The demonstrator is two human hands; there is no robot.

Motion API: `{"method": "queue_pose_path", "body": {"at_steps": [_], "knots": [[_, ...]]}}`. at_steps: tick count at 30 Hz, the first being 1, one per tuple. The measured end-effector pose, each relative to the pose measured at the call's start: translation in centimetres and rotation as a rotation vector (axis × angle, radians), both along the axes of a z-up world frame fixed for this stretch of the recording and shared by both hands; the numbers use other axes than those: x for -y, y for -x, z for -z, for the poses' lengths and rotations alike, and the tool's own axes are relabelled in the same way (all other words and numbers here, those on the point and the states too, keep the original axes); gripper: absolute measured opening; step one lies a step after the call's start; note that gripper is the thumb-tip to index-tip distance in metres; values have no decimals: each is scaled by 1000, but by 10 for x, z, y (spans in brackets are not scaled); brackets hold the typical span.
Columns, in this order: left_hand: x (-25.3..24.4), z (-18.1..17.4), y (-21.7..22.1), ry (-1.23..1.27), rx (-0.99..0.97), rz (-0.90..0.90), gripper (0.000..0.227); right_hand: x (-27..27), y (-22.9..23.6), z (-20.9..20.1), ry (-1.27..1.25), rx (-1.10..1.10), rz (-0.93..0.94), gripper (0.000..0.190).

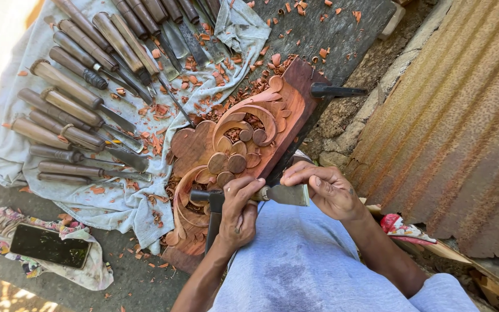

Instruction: Carving intricate floral and geometric patterns into a wooden board using various chisels.

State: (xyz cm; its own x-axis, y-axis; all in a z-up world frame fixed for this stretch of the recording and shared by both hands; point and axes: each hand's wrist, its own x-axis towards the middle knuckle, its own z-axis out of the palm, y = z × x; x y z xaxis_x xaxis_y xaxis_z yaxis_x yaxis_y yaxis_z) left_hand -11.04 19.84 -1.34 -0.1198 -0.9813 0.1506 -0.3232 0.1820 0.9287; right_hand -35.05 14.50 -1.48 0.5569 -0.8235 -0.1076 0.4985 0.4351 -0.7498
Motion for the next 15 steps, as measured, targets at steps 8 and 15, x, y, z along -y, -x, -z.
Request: {"method": "queue_pose_path", "body": {"at_steps": [8,15], "knots": [[-4,-3,-1,15,78,-29,55,-11,3,14,47,-42,43,41],[-11,-8,3,-11,265,-93,58,-16,7,13,133,-292,411,48]]}}
